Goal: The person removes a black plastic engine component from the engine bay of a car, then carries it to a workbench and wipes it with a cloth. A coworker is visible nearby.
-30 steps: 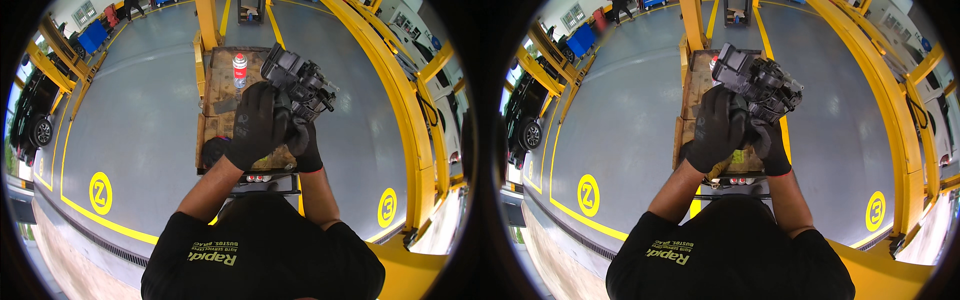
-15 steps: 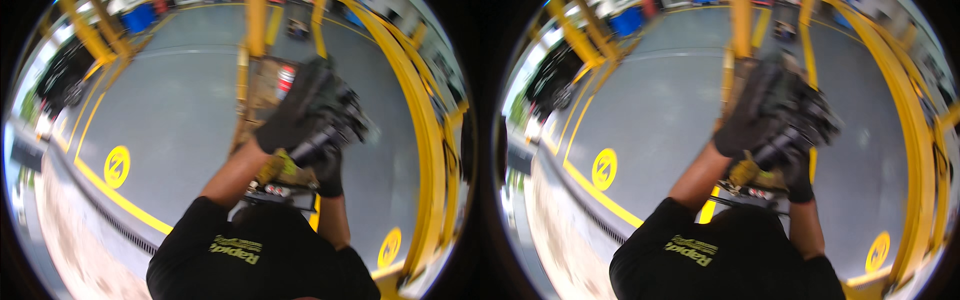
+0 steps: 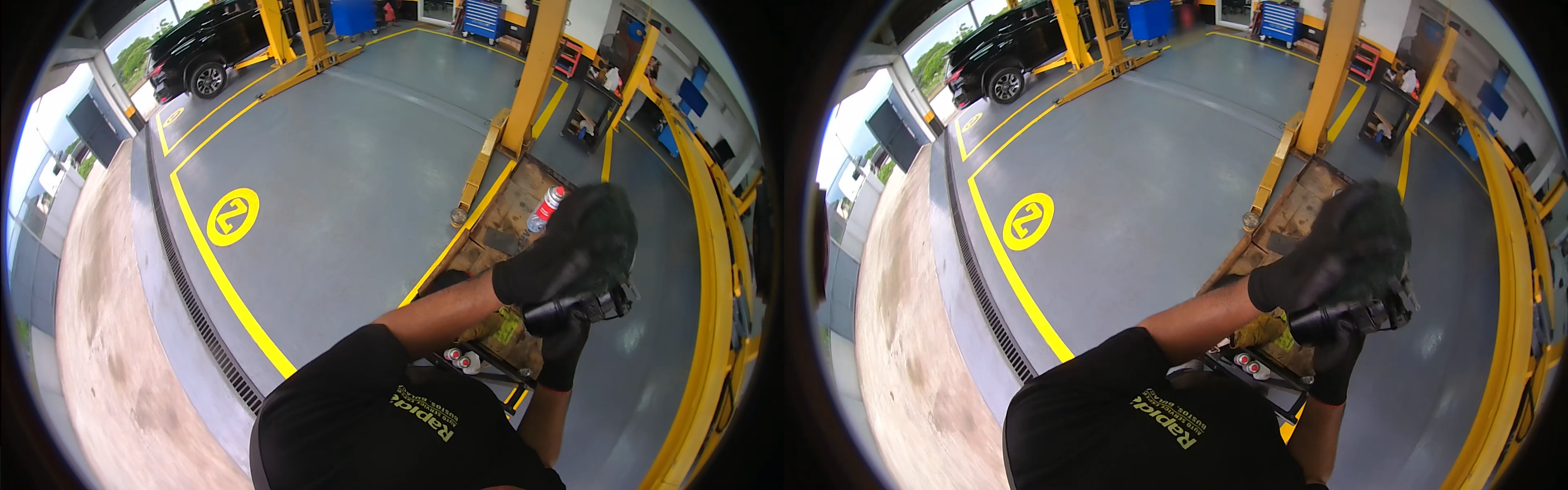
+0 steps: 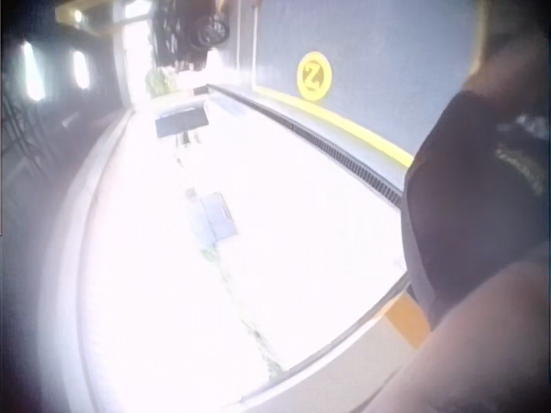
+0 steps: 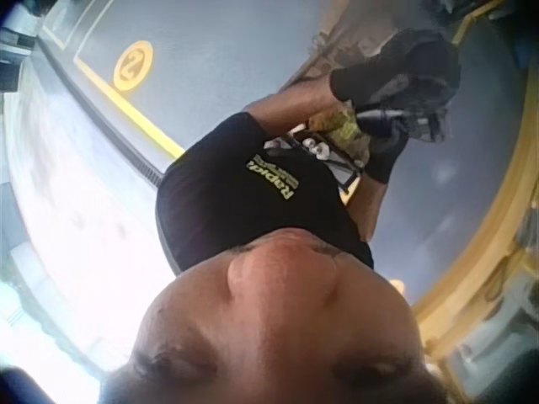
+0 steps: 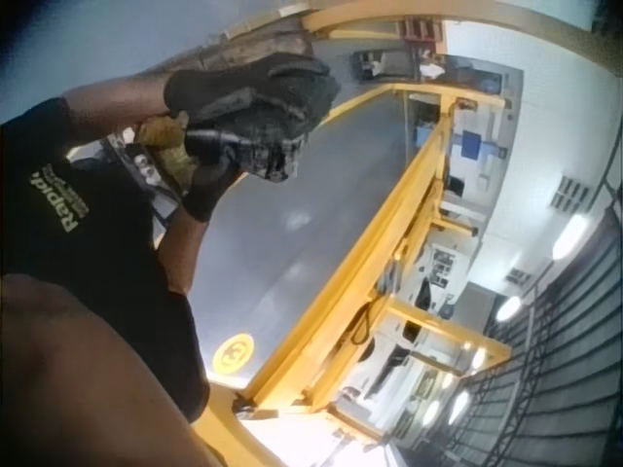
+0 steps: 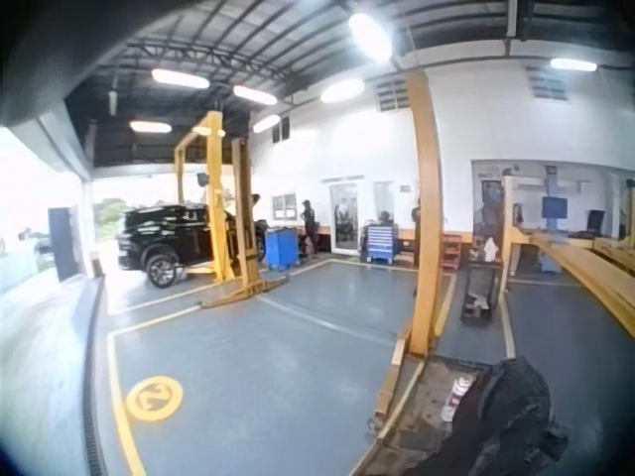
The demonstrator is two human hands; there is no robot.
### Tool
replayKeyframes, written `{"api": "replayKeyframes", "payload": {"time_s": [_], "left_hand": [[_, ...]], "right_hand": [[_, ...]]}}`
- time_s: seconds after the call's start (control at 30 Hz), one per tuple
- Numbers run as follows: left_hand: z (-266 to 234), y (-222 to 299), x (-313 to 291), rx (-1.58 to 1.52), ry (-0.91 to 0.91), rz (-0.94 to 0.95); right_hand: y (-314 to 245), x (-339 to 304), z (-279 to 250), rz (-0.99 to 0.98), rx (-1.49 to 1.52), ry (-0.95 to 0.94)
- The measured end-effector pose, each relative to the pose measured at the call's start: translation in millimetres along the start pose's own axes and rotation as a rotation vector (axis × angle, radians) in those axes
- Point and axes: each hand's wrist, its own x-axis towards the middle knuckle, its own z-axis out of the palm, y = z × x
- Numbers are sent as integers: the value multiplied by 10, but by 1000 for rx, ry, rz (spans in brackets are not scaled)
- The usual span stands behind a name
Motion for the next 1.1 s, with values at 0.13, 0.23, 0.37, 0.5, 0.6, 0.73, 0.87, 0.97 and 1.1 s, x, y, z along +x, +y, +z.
{"api": "replayKeyframes", "payload": {"time_s": [0.13, 0.23, 0.37, 0.5, 0.6, 0.73, 0.87, 0.97, 1.1], "left_hand": [[-84, -138, -75, -54, -176, 16], [-76, -232, -44, -266, -157, -122], [117, -181, -102, -222, 0, -325], [101, -251, -45, -348, 27, -39], [72, -175, 21, -558, -31, -338], [62, -183, -35, -183, 99, -284], [182, -261, -8, -110, 59, -109], [19, -490, 70, -257, 145, -309], [-176, -730, 82, -658, 154, -497]], "right_hand": [[-52, 9, -32, -14, 5, 91], [-101, 49, 60, -65, -53, 63], [-70, 82, -20, -253, -474, 105], [-184, 81, 5, -165, -216, 46], [-151, 76, -41, -386, -822, -20], [-146, -12, 395, -132, 11, 221], [-40, -99, -234, -584, -1044, -31], [136, -88, -154, -395, -854, 15], [-176, 30, 783, -70, 81, 112]]}}
